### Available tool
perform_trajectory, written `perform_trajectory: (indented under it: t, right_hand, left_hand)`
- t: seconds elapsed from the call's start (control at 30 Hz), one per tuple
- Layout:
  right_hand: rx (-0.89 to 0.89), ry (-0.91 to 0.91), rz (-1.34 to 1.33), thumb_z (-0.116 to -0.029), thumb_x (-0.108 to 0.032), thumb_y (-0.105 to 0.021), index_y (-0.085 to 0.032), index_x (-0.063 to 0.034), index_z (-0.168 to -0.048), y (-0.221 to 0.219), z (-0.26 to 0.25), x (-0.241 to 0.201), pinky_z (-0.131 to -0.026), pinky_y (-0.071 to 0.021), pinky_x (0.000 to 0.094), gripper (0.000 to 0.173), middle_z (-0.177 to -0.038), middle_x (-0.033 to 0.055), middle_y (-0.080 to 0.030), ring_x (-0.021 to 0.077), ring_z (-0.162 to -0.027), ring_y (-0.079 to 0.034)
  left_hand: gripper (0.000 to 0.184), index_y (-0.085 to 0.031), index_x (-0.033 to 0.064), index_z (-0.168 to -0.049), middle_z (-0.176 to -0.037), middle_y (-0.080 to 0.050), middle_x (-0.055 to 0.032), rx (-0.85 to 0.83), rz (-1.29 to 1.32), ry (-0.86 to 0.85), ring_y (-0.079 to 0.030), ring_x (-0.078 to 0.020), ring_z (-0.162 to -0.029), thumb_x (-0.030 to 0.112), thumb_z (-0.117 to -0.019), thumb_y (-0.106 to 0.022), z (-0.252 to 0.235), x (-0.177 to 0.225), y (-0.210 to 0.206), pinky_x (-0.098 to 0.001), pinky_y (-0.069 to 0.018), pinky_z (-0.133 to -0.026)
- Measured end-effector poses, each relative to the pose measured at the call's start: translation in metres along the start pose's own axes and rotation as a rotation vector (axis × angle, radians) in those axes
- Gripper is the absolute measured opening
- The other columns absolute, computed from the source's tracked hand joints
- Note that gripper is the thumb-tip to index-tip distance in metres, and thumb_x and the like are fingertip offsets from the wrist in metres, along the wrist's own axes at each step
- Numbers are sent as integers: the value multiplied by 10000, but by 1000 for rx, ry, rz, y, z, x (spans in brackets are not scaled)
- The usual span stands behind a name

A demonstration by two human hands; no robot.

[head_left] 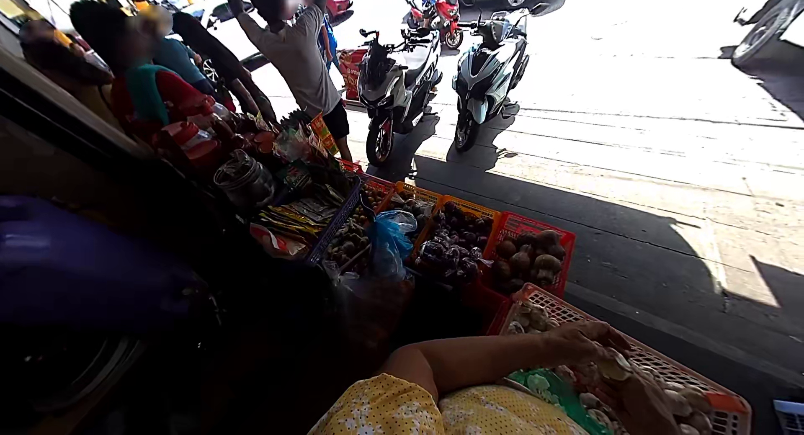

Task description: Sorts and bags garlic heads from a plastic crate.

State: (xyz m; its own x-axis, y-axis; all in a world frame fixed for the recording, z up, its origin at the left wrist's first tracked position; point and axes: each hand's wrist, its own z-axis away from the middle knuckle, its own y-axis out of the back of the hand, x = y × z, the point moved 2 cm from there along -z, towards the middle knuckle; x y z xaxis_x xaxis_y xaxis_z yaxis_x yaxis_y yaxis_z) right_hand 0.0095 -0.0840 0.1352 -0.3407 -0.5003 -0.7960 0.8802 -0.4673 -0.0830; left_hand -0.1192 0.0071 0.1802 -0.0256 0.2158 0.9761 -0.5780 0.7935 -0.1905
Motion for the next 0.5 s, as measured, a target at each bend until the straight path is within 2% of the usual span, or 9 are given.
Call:
perform_trajectory:
  t: [0.03,0.1,0.17,0.23,0.27,0.3,0.37,0.43,0.5]
  right_hand:
    - [-66,8,7,-1083,-274,-323,-486,-199,-761,-2,-1,0,-392,-319,190,369,-494,-92,-385,13,-391,-331]
    - [-151,-20,26,-1101,-400,-188,-461,-221,-705,-8,1,0,-379,-291,188,513,-479,-103,-360,9,-379,-303]
    - [-138,-41,6,-1082,-489,-56,-445,-222,-692,-16,6,0,-370,-290,195,613,-478,-95,-375,19,-376,-304]
    - [-71,-25,-37,-1061,-555,4,-445,-222,-694,-23,10,-3,-363,-300,201,669,-469,-85,-393,28,-367,-319]
    - [-43,5,-48,-1054,-581,11,-443,-226,-688,-25,12,-5,-362,-295,199,682,-459,-87,-381,26,-362,-312]
    - [-15,31,-49,-1049,-619,-9,-437,-233,-665,-26,12,-8,-357,-291,200,692,-443,-90,-367,24,-351,-306]
    - [27,59,9,-1067,-637,-120,-444,-220,-666,-28,11,-15,-342,-286,208,662,-433,-85,-347,31,-334,-294]
    - [33,72,70,-1084,-596,-228,-478,-198,-696,-28,7,-15,-333,-286,213,609,-445,-77,-344,40,-334,-291]
    - [27,63,71,-1078,-608,-260,-464,-199,-681,-29,3,-14,-325,-285,211,605,-440,-78,-329,38,-327,-287]
  left_hand:
    - [313,-522,-109,-1310,-1259,-609,-259,38,-79,-35,-611,-269,-1150,-45,-1004,-525,-1,-1,1,-400,-489,-1017]
    - [394,-472,-116,-1353,-1388,-474,-349,140,-168,-41,-504,-406,-1281,-23,-984,-576,1,6,5,-475,-434,-1081]
    - [410,-466,-100,-1371,-1444,-406,-365,157,-188,-6,-465,-434,-1319,14,-996,-584,2,12,10,-488,-426,-1091]
    - [300,-544,-129,-1273,-1284,-543,-333,123,-176,-33,-565,-374,-1167,-10,-999,-567,0,9,11,-447,-478,-1004]
    - [267,-563,-134,-1245,-1186,-604,-297,93,-177,-39,-608,-314,-1065,-14,-1006,-556,0,6,11,-407,-502,-944]
    - [260,-563,-132,-1245,-1131,-632,-269,62,-182,-36,-625,-272,-1002,-13,-1015,-537,1,4,10,-382,-513,-909]
    - [276,-546,-124,-1281,-1129,-643,-257,48,-188,5,-634,-252,-984,4,-1039,-506,3,2,10,-374,-515,-898]
    - [286,-532,-109,-1285,-1107,-643,-237,103,-147,33,-631,-226,-940,46,-1044,-539,4,-1,10,-360,-520,-862]
    - [313,-507,-109,-1283,-1118,-634,-236,154,-55,54,-635,-215,-948,63,-1033,-580,4,-4,10,-356,-528,-879]
